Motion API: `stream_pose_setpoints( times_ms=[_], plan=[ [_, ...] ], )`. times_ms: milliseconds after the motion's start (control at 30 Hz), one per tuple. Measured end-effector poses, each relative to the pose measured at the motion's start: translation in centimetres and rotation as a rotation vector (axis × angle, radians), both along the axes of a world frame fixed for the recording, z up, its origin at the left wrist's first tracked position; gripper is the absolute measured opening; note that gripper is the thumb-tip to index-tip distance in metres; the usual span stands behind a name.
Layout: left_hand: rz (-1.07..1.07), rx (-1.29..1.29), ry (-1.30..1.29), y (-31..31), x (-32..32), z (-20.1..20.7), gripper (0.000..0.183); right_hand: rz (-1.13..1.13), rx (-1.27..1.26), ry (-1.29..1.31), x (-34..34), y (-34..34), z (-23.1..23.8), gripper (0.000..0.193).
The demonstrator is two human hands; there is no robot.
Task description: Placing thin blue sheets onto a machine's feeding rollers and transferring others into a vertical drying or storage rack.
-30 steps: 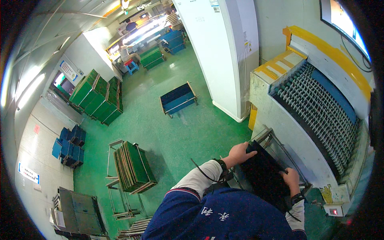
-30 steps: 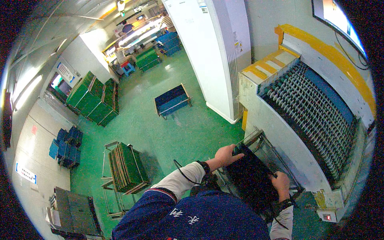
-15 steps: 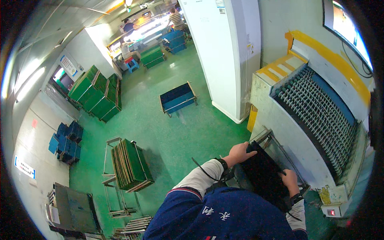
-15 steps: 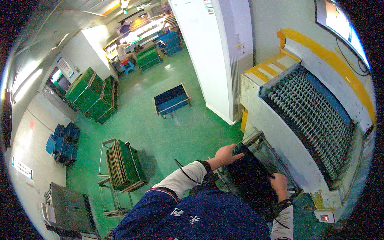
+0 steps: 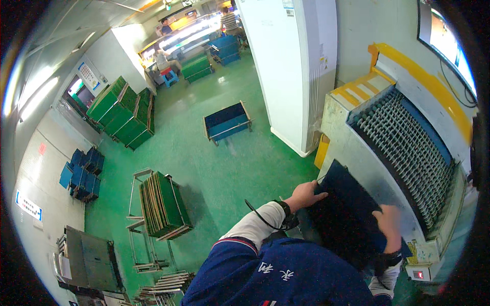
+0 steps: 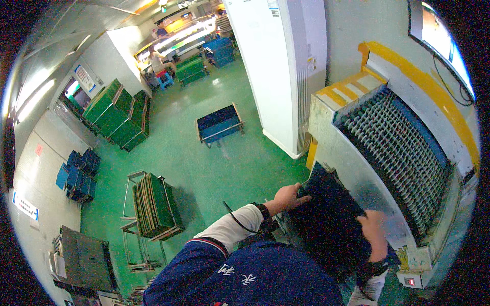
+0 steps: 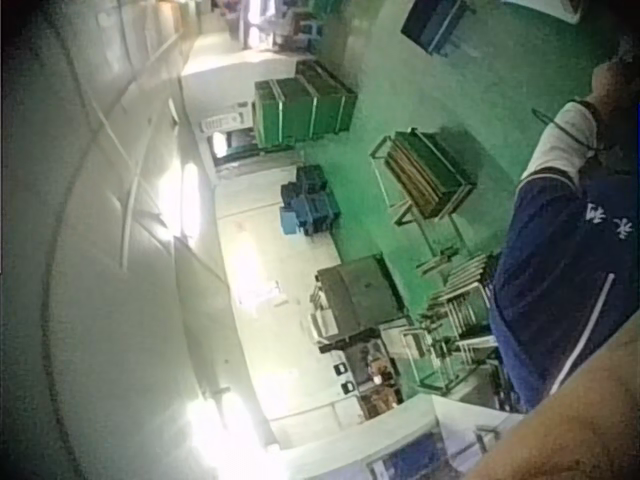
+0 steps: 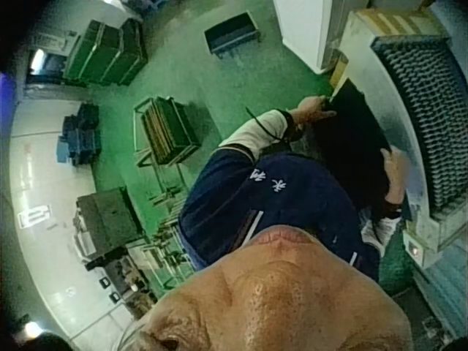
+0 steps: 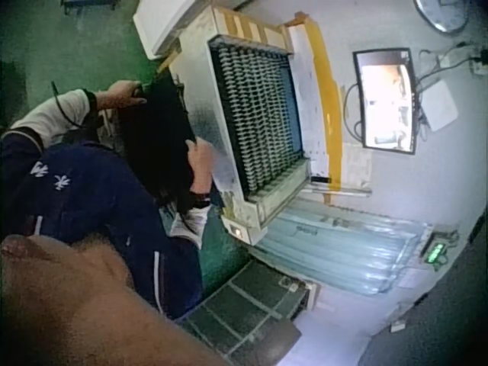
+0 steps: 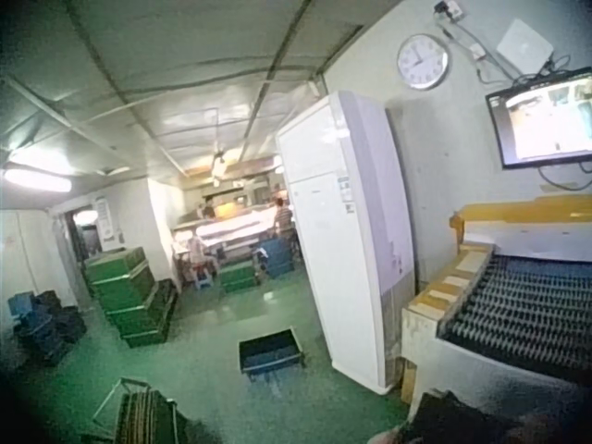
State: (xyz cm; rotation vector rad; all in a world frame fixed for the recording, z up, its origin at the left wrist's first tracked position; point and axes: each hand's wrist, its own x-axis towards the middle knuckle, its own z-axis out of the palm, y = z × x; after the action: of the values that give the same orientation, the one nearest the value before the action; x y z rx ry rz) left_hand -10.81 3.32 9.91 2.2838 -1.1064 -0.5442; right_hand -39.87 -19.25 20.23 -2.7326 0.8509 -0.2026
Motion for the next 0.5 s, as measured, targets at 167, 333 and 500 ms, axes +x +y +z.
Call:
stream_pose_setpoints(
  times_ms=[167, 333, 500],
  plan=[
    [-0.001, -0.018, -0.006, 0.0, 0.0, -0.3, 0.072, -0.157, 0.006, -0.033, -2.8, -2.0, 5.3, 0.038],
    [0.002, 0.024, 0.001, -0.1, 0.1, 0.2, 0.07, -0.404, 0.041, -0.214, -6.9, -7.8, 6.4, 0.042],
    [0.007, 0.002, -0.015, 0.0, 0.2, 0.0, 0.07, -0.617, 0.422, -1.027, -9.8, -15.9, 3.1, 0.06]
  ],
)
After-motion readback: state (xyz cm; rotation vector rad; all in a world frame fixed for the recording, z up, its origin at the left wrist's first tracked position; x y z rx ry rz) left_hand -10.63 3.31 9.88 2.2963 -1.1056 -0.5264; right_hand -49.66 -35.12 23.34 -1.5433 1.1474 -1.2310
